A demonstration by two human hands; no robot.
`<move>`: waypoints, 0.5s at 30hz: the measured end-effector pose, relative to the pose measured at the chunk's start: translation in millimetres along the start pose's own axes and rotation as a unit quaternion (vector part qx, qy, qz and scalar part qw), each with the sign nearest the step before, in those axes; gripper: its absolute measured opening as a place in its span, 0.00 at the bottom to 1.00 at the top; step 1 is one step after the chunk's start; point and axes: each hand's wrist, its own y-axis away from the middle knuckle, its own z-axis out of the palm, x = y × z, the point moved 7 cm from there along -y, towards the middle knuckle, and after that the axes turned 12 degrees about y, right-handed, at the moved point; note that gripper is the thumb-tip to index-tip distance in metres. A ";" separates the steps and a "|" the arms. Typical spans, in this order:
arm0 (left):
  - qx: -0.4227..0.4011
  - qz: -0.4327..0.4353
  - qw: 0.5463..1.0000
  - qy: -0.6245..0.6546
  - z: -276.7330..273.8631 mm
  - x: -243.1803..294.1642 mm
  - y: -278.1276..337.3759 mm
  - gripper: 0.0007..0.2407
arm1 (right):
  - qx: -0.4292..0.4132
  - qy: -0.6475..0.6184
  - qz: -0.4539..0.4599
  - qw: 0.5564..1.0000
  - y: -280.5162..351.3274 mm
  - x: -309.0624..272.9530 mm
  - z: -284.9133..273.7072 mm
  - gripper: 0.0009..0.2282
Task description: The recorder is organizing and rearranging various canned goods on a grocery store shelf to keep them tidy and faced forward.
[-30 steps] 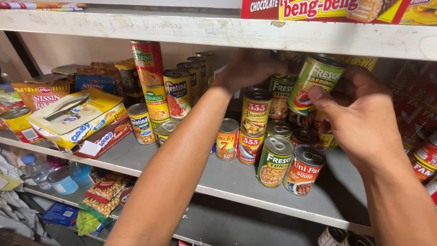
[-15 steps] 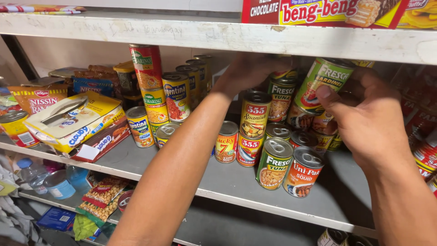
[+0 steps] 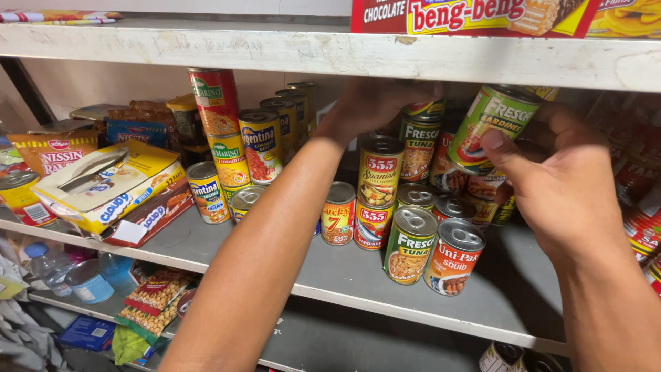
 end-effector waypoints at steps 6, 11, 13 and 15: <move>0.005 -0.011 1.000 -0.022 0.7 2.9 -1.7 0.15 | -0.002 -0.005 0.019 1.000 1.7 2.5 0.5 0.15; -0.007 -0.044 0.998 -0.046 0.9 2.2 -0.8 0.19 | -0.020 0.015 -0.006 1.000 1.9 11.8 12.8 0.17; -0.007 -0.069 0.997 -0.025 5.2 12.1 0.8 0.20 | -0.027 0.043 0.002 0.999 3.5 7.9 18.8 0.18; -0.007 -0.095 0.995 -0.005 6.0 13.3 3.6 0.22 | -0.037 0.070 0.010 0.997 5.6 5.3 26.8 0.19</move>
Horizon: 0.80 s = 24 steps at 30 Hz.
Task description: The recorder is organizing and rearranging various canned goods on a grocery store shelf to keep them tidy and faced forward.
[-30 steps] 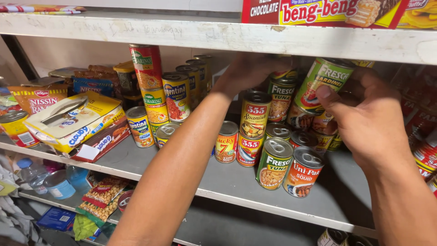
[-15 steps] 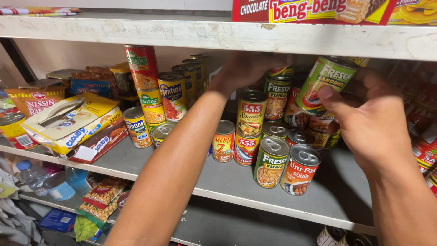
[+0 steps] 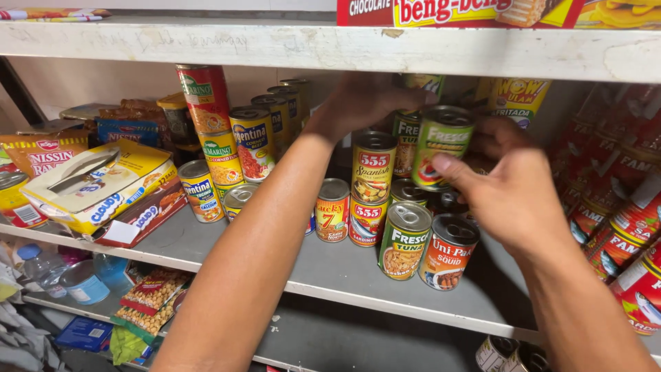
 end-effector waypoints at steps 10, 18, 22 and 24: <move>0.041 0.023 0.996 -0.082 -13.6 11.2 15.5 0.24 | -0.036 0.026 -0.015 0.999 3.9 8.3 28.6 0.23; 0.171 0.029 0.975 -0.139 -13.4 44.3 61.1 0.21 | -0.033 0.055 0.003 0.998 3.5 8.2 30.5 0.24; 0.141 0.052 0.977 -0.148 -2.3 54.4 76.3 0.14 | -0.020 0.044 0.000 0.999 3.9 11.7 29.6 0.24; 0.132 0.060 0.977 -0.156 0.2 60.2 84.2 0.12 | -0.015 0.048 0.000 0.999 4.4 9.5 29.9 0.24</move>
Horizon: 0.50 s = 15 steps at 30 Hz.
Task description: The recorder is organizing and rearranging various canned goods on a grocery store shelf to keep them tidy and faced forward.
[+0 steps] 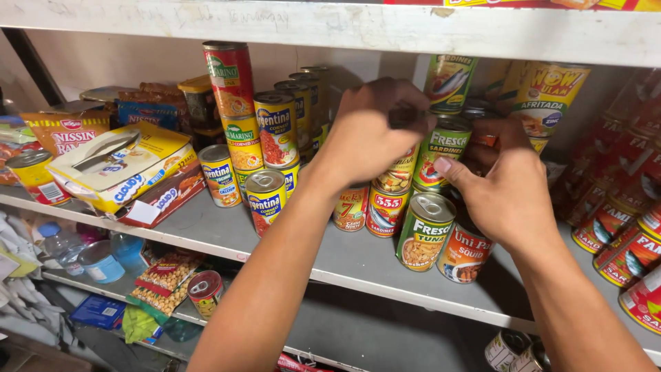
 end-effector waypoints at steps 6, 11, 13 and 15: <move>-0.045 0.059 0.997 -0.038 4.8 16.2 14.6 0.14 | 0.021 0.085 -0.003 0.996 2.9 0.5 -3.2 0.25; -0.051 0.083 0.993 -0.062 4.9 22.5 19.1 0.20 | -0.001 0.114 -0.014 0.993 0.8 -6.7 -6.0 0.28; -0.049 0.067 0.995 -0.063 3.4 22.8 22.4 0.20 | -0.020 0.129 0.000 0.991 2.8 -11.4 -7.9 0.28; -0.047 0.054 0.996 -0.061 3.1 26.0 25.4 0.19 | -0.036 0.146 0.014 0.989 5.6 -16.2 -12.6 0.28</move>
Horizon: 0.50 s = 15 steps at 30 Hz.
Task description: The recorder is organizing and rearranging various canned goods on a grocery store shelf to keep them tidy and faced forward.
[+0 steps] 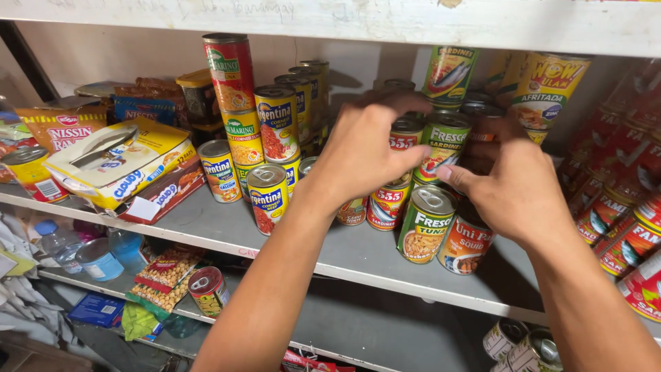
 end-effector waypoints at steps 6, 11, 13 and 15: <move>0.093 0.046 0.995 0.001 -4.3 35.6 7.7 0.11 | 0.038 0.046 0.051 0.997 25.9 -10.8 -33.8 0.15; 0.179 0.086 0.968 0.152 9.7 69.9 17.6 0.02 | 0.135 -0.077 0.074 0.985 53.5 -3.6 -55.7 0.06; 0.167 0.059 0.969 0.172 24.4 85.8 21.6 0.03 | 0.161 -0.091 0.097 0.978 71.2 8.8 -63.3 0.09; 0.155 0.033 0.969 0.189 42.0 96.2 30.8 0.07 | 0.187 -0.105 0.115 0.970 90.6 25.1 -69.6 0.13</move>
